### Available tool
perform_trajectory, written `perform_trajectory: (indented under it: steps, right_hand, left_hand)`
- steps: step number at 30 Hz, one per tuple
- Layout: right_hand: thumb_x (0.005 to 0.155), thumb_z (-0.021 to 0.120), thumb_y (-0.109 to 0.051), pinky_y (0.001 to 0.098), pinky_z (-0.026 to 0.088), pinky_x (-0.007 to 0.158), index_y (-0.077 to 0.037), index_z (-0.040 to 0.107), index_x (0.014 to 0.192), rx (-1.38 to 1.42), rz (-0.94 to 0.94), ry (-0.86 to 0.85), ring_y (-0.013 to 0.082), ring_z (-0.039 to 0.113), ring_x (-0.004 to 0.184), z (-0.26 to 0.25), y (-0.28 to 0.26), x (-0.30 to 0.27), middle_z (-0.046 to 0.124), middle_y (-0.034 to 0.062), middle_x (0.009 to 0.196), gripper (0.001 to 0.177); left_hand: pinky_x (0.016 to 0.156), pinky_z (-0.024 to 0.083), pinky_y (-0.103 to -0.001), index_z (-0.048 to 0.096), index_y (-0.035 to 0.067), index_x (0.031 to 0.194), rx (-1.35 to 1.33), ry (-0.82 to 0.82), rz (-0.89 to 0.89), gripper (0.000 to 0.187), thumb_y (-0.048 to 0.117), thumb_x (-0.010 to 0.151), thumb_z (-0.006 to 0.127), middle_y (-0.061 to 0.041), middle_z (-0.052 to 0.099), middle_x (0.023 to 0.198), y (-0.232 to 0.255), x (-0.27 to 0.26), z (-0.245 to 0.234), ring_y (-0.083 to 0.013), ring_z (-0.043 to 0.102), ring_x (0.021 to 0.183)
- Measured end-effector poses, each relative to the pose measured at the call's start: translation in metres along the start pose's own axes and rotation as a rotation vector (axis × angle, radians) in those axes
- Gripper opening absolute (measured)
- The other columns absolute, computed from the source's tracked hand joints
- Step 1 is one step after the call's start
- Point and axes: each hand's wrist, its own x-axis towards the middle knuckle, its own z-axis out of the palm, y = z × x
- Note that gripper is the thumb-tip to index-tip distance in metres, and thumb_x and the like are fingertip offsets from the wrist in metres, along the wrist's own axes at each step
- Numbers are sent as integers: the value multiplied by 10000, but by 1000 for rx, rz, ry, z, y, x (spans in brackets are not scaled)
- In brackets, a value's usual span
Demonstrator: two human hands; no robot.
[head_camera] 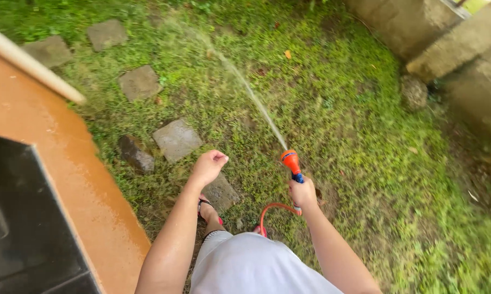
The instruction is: Watering the grass in a backyard using a garden hose with a spray nozzle.
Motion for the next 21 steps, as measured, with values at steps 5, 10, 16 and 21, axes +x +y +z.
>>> perform_trajectory:
  steps: [5,10,16,21]
  right_hand:
    - [831,618,-169,409,463,574,-34,640,809,-113,157,140,234,607,576,-33,77,1,638,104,652,138]
    - [822,655,-221,455,466,613,6,665,844,-9,363,257,286,596,624,-59,138,-25,640,138,686,228]
    - [802,689,-241,417,495,655,-63,702,919,-147,327,79,260,645,645,-58,123,-73,686,136,711,213]
    - [789,751,-281,355,504,736,-96,752,1015,-305,201,-75,205,664,713,-54,152,-68,722,93,794,292]
  left_hand:
    - [840,567,-368,742,77,1071,30,-124,54,317,348,910,710,-96,770,981,12,8,41,-216,729,910]
    - [844,565,-374,738,87,1091,120,-285,45,320,358,927,694,-99,761,1000,52,4,68,-227,725,920]
    - [831,559,-381,732,94,1092,193,-382,52,311,355,931,679,-95,757,1000,67,3,100,-231,715,902]
    - [818,560,-372,735,79,1066,172,-393,113,314,354,920,694,-100,765,960,64,2,106,-229,719,878]
